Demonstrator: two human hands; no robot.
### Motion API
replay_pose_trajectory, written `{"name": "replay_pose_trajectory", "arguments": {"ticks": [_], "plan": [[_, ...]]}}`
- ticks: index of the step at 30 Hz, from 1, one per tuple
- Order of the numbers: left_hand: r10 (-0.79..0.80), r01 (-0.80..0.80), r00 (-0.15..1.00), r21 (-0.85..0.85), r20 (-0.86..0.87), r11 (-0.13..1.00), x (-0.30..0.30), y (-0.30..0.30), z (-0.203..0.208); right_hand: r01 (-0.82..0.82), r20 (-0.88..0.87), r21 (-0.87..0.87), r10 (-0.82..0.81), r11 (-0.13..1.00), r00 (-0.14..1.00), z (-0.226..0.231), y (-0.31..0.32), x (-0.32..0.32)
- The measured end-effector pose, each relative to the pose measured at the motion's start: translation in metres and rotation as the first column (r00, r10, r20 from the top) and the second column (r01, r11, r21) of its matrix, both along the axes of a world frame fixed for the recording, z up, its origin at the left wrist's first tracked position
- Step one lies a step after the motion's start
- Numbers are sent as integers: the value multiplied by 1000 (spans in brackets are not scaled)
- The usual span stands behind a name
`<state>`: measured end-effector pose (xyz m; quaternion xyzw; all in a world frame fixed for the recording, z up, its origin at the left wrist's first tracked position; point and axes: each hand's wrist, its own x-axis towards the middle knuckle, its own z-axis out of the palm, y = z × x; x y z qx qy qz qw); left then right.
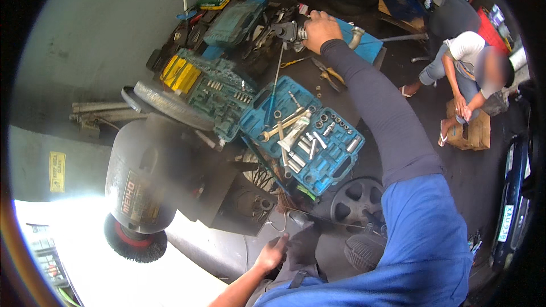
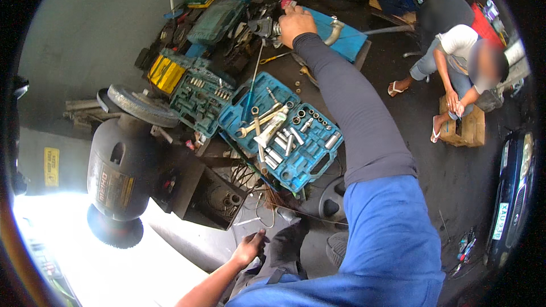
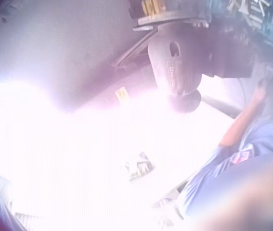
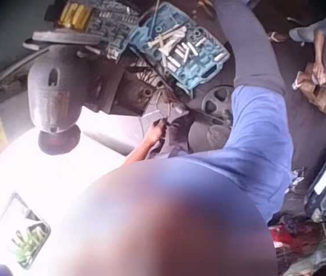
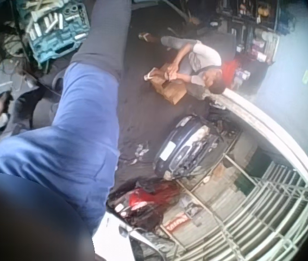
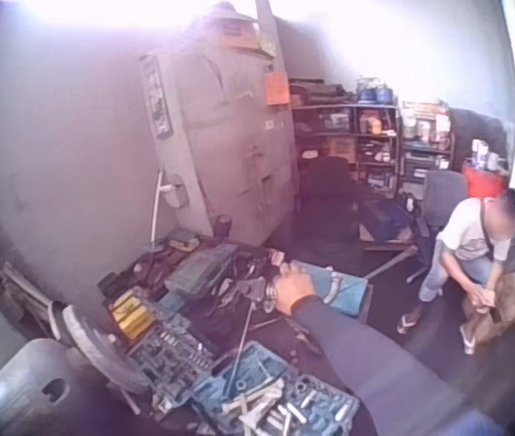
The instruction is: The person cleans an exhaust manifold with a rag, applies sealant to the flange, and installs it onto the engine. They then tighten bolts with a wrench and install a metal heat shield over the manifold.
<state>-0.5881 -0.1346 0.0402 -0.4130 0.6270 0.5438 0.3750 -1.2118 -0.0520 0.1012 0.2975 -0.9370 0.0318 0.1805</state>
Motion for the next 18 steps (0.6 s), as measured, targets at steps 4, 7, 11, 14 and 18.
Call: {"name": "replay_pose_trajectory", "arguments": {"ticks": [4,7,11,14,18], "plan": [[278,-279,960,83,15,957,41,-15,6,-24,46,87,20,996,999,-3,-19,7],[432,-435,900,189,59,880,49,-15,3,-112,159,113,94,987,983,-18,-19,23],[514,-505,858,207,17,838,45,-5,4,-10,152,74,-1,997,988,-45,-12,34],[475,-467,880,205,9,860,40,0,6,19,209,-16,-15,1000,978,-61,-3,38],[442,-443,894,261,65,858,38,0,10,89,309,-120,-48,989,950,-74,10,47]]}}
